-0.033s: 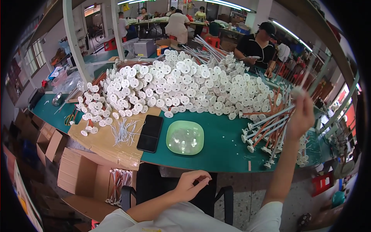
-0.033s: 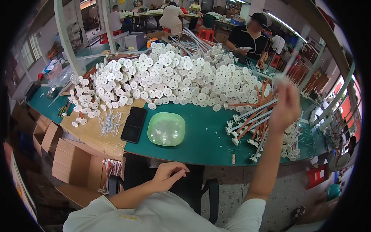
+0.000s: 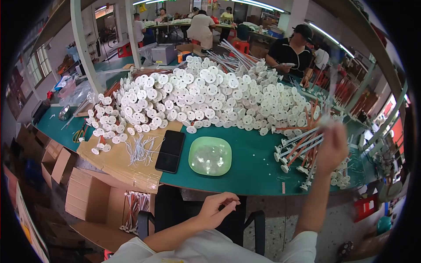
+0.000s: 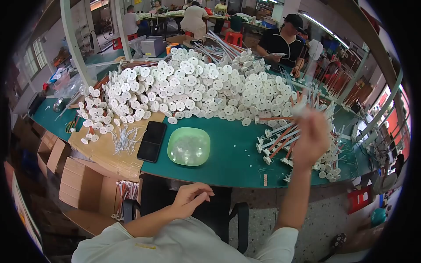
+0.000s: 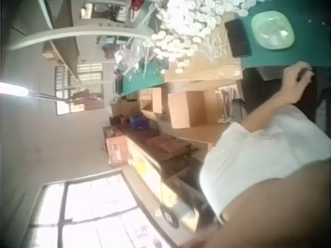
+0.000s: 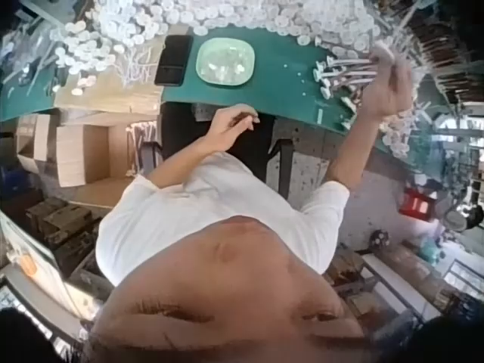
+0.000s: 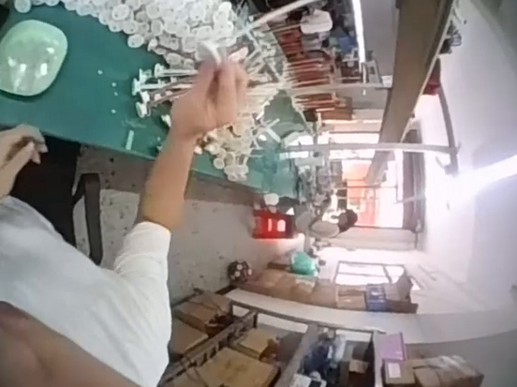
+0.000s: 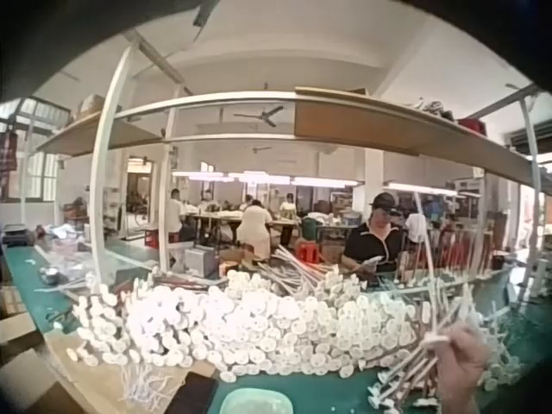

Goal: Assemble LED light strips into plastic tubes and attach them to balloon bases.

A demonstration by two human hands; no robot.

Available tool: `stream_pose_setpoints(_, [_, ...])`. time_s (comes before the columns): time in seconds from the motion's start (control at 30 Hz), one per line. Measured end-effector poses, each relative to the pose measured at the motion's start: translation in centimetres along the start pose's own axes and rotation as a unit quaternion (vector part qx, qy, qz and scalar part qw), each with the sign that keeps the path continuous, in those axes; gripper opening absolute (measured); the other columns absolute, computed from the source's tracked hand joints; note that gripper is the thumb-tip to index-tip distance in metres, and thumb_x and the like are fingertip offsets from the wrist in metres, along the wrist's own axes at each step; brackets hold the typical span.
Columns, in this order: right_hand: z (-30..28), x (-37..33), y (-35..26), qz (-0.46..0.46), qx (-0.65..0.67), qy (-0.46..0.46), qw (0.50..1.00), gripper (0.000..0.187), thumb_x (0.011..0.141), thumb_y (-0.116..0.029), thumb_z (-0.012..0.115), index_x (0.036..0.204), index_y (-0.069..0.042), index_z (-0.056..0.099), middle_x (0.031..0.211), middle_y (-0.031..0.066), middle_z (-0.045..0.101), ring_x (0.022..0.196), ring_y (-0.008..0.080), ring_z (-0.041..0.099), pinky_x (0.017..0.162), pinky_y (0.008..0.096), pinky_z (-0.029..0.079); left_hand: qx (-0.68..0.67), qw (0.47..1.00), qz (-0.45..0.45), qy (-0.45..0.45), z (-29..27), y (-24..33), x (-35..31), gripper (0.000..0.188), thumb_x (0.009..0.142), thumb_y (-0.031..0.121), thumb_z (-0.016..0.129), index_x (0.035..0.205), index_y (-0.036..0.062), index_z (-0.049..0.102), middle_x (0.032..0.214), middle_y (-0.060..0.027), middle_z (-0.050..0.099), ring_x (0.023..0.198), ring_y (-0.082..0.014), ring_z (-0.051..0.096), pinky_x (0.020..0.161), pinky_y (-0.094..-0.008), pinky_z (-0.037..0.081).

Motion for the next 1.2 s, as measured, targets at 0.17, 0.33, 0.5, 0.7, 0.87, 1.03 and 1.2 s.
stream_pose_setpoints(0.17, [5.9,-15.7,-11.3,-0.097,0.278,-0.328,0.897,0.028,0.069,0.004,0.075,0.095,-0.005,0.072,0.091,0.0092,0.065,0.077,0.0220,0.064,0.065,0.0307,0.051,-0.241,0.967,-0.019,-0.080,1.3,1.3,-0.4,0.050,0.096,0.044,0.054,0.119,-0.0005,0.050,0.090,-0.0013,0.056,0.074,-0.0084,0.051,0.063,-0.0212,0.042])
stream_pose_setpoints(0.33, [7.3,-20.6,-13.5,-0.073,0.245,-0.166,0.952,0.029,0.058,0.004,0.076,0.086,0.000,0.069,0.087,0.0099,0.064,0.068,0.0236,0.060,0.058,0.0312,0.047,-0.230,0.969,-0.080,0.036,0.1,1.0,-2.8,0.032,0.101,0.035,0.049,0.088,0.0061,0.053,0.078,0.0027,0.052,0.069,-0.0035,0.045,0.058,-0.0210,0.036])
stream_pose_setpoints(0.5, [7.4,-21.8,-14.9,-0.075,0.240,-0.177,0.952,0.030,0.058,0.006,0.075,0.087,-0.001,0.071,0.085,0.0081,0.064,0.065,0.0218,0.058,0.054,0.0300,0.046,-0.312,0.932,-0.184,0.032,-1.1,1.1,-5.4,0.043,0.102,0.041,0.045,0.079,0.0059,0.057,0.073,0.0019,0.053,0.061,-0.0041,0.047,0.050,-0.0209,0.036])
stream_pose_setpoints(0.7, [8.2,-23.5,-16.8,-0.031,0.287,-0.218,0.932,0.025,0.069,0.013,0.069,0.092,0.005,0.069,0.087,0.0126,0.064,0.072,0.0262,0.063,0.063,0.0329,0.053,-0.198,0.968,-0.041,0.148,-3.5,1.5,-8.6,0.050,0.100,0.019,0.050,0.136,-0.0020,0.022,0.089,-0.0121,0.065,0.071,-0.0141,0.062,0.061,-0.0260,0.051])
stream_pose_setpoints(0.87, [9.2,-23.7,-18.0,-0.054,0.292,-0.281,0.913,0.029,0.066,0.012,0.065,0.095,0.007,0.066,0.091,0.0158,0.063,0.081,0.0306,0.064,0.072,0.0350,0.055,0.093,0.973,0.195,0.079,-5.9,4.9,-8.2,0.039,0.093,0.014,0.050,0.125,-0.0088,0.048,0.087,-0.0181,0.063,0.069,-0.0266,0.064,0.064,-0.0341,0.051])
stream_pose_setpoints(1.03, [10.7,-22.7,-18.3,-0.076,0.291,-0.263,0.917,0.031,0.064,0.011,0.064,0.094,0.007,0.068,0.088,0.0155,0.063,0.078,0.0307,0.065,0.070,0.0362,0.056,0.186,0.957,0.215,0.056,-6.6,5.3,-7.1,0.040,0.094,0.024,0.040,0.106,-0.0074,0.062,0.074,-0.0149,0.065,0.060,-0.0257,0.065,0.053,-0.0309,0.050])
stream_pose_setpoints(1.2, [13.3,-19.0,-16.3,-0.102,0.283,-0.230,0.926,0.025,0.066,0.004,0.074,0.091,0.001,0.072,0.084,0.0107,0.066,0.072,0.0261,0.066,0.066,0.0328,0.055,0.123,0.953,0.269,0.062,-8.5,5.2,-3.3,0.049,0.098,0.038,0.041,0.106,-0.0063,0.062,0.070,-0.0130,0.062,0.056,-0.0239,0.063,0.051,-0.0317,0.047])
Point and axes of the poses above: each hand's wrist, its own x-axis towards the middle knuckle, its own z-axis out of the palm, y = z × x, the point moved 6 cm from there along x, towards the middle knuckle
